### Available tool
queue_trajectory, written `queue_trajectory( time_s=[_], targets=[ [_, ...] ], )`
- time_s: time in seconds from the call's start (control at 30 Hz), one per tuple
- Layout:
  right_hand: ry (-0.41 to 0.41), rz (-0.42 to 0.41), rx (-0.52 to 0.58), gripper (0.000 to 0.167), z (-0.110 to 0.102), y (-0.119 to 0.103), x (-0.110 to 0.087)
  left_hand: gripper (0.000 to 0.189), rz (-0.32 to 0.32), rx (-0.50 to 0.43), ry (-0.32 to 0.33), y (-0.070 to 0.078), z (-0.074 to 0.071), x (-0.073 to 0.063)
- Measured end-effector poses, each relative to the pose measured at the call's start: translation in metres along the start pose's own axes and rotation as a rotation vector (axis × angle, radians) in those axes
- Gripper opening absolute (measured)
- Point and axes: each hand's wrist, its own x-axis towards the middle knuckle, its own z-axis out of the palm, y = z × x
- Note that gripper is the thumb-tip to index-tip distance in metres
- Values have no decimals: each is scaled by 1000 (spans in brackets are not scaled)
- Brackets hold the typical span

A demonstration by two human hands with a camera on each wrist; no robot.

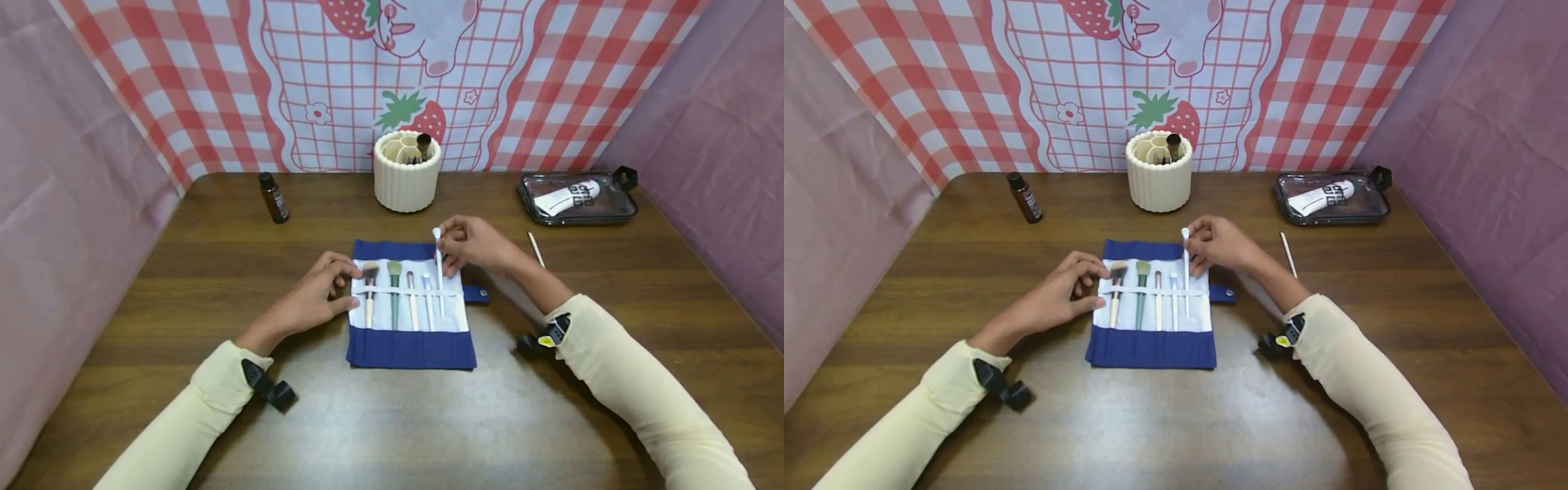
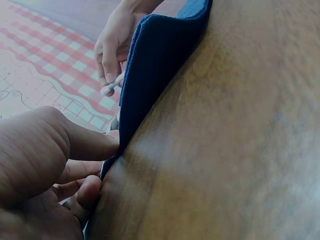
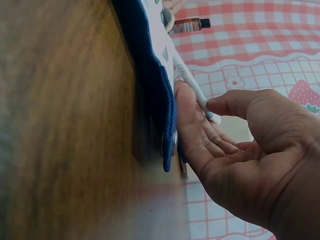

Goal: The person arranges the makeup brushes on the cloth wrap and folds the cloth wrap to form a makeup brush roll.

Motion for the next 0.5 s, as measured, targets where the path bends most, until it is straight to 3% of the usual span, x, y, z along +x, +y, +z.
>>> queue_trajectory(
  time_s=[0.23, 0.5],
  targets=[
    [-71, -2, -84, 30, 1, 1, -6, 38, 27, 3, 9, -1, 0, 0],
    [-172, -22, -290, 24, -1, 0, -11, 38, 39, 1, 11, -1, 0, 0]
  ],
)
